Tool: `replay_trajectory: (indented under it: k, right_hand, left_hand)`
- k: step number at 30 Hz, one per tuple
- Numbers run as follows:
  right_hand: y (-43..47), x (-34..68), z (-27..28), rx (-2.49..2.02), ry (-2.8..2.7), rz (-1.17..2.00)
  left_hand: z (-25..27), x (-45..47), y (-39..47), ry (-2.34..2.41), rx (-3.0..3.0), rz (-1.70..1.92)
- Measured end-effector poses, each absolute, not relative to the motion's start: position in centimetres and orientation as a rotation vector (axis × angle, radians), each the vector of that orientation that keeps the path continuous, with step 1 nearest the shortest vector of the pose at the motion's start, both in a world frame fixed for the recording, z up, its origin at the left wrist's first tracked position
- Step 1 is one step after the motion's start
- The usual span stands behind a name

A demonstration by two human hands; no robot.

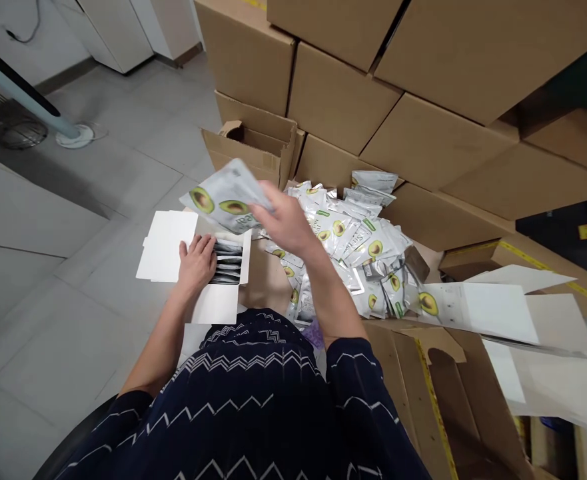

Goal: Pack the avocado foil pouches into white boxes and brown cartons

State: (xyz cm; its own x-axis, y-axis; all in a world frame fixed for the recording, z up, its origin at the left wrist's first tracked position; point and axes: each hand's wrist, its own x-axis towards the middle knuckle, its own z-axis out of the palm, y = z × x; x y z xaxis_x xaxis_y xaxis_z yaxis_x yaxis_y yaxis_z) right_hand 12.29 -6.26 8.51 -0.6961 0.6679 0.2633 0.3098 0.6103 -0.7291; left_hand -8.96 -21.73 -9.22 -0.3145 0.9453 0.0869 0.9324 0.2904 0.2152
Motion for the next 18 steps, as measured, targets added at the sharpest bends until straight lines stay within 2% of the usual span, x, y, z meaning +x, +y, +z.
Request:
replay_trajectory:
  k: [8,18]
  right_hand:
    - [-6.5,1.1,1.5,-0.837,-2.955,0.684]
    - [-4.5,-2.9,-5.4,-0.742,-3.070,1.019]
  left_hand:
    - [-9.0,-8.9,-21.9,2.475,1.820,0.355]
    - [-8.9,-8.8,-21.8,2.486,1.801,0.346]
